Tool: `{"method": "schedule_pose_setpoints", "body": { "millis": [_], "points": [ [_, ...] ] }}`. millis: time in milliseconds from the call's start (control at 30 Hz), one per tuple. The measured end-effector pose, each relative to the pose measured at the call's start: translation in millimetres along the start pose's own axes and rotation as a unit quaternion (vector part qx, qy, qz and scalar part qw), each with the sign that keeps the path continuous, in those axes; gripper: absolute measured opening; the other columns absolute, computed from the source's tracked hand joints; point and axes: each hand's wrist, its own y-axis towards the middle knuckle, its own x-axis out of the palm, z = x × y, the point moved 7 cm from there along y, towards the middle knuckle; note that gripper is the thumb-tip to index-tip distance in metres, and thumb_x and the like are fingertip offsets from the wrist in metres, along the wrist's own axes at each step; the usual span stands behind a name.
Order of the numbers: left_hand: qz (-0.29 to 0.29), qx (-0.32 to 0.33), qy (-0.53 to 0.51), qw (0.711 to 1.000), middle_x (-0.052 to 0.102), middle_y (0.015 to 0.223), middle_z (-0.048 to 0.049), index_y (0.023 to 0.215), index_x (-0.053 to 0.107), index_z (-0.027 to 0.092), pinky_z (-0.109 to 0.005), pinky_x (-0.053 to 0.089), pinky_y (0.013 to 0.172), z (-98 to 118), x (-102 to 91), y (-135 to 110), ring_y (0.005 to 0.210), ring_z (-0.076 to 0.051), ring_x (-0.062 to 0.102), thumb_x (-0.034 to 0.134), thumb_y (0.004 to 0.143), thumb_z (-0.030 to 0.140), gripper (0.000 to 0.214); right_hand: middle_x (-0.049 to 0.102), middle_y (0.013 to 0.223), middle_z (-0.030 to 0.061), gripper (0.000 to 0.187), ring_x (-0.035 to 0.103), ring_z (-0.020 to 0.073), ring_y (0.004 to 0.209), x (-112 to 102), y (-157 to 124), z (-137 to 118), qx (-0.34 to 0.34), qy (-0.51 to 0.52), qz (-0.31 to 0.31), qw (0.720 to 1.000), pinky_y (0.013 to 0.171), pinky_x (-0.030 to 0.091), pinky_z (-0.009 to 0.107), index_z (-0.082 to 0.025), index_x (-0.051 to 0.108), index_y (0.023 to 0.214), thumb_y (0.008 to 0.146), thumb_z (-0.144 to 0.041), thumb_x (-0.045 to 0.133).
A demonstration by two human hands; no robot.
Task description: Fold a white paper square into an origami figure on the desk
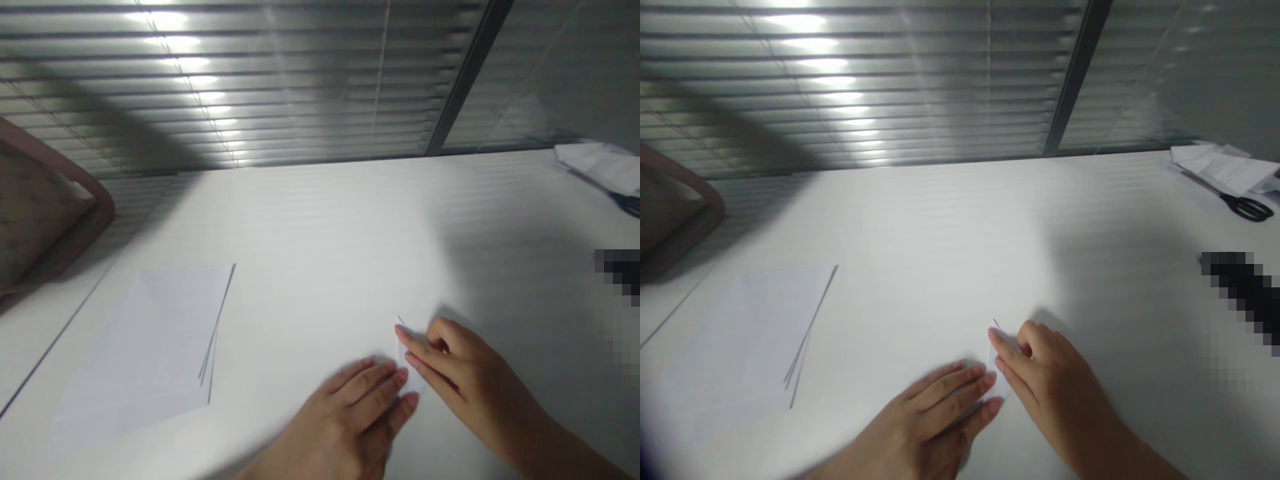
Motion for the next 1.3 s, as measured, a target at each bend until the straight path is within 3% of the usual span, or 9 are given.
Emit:
{"method": "schedule_pose_setpoints", "body": {
  "millis": [267,500,667,800,1033,1300],
  "points": [
    [-0.013,0.001,-0.011,1.000,0.055,0.137,-0.0062,0.134,0.052,0.015,-0.032,0.039,0.110,-0.8,-3.0,1.6,0.129,-0.020,0.048,0.039,0.098,0.021,0.039,0.051,0.075,0.0021,0.036,0.051,0.0165,0.067,-3.0,1.6,-2.5,-0.034,-0.019,0.019,0.999,0.062,0.044,0.033,-0.022,0.055,0.130,0.094,-0.019,0.050],
    [0.015,0.001,-0.004,1.000,0.055,0.137,-0.0076,0.132,0.053,0.015,-0.033,0.038,0.111,0.5,-2.8,-1.7,0.131,-0.020,0.046,0.042,0.097,0.021,0.037,0.054,0.078,0.0029,0.037,0.053,0.0168,0.069,-3.5,2.0,-2.4,-0.024,-0.010,0.015,1.000,0.064,0.046,0.033,-0.022,0.053,0.131,0.094,-0.020,0.051],
    [0.034,-0.003,0.011,0.999,0.059,0.133,-0.0056,0.132,0.053,0.015,-0.035,0.039,0.111,3.1,2.8,-4.8,0.128,-0.022,0.049,0.044,0.097,0.021,0.037,0.061,0.116,0.0077,0.026,0.054,0.0232,0.109,-16.8,17.6,-8.6,-0.094,0.011,0.009,0.995,0.091,0.043,0.040,-0.023,0.063,0.113,0.092,-0.014,0.051],
    [0.045,-0.001,0.022,0.999,0.063,0.128,-0.0046,0.129,0.056,0.013,-0.037,0.038,0.112,5.3,2.6,-5.7,0.128,-0.023,0.049,0.047,0.096,0.018,0.035,0.066,0.097,0.0023,0.010,0.059,0.0183,0.094,-13.5,30.2,1.4,-0.101,0.084,-0.079,0.988,0.084,0.043,0.035,-0.025,0.066,0.094,0.089,-0.020,0.058],
    [0.052,0.011,0.049,0.997,0.061,0.131,-0.0061,0.117,0.065,0.013,-0.035,0.039,0.112,15.1,1.6,-8.8,0.125,-0.023,0.052,0.051,0.094,0.020,0.027,0.065,0.086,0.0008,0.001,0.057,0.0181,0.088,-10.2,34.1,14.4,-0.079,0.124,-0.078,0.986,0.081,0.040,0.034,-0.024,0.066,0.083,0.084,-0.025,0.066],
    [0.004,0.017,0.108,0.994,0.059,0.132,-0.0095,0.131,0.054,0.011,-0.032,0.045,0.104,21.6,0.8,-8.3,0.121,-0.022,0.054,0.044,0.096,0.018,0.037,0.065,0.088,0.0012,0.002,0.056,0.0185,0.089,-10.1,32.8,13.8,-0.077,0.126,-0.089,0.985,0.082,0.039,0.035,-0.024,0.065,0.085,0.084,-0.022,0.064]
  ]
}}
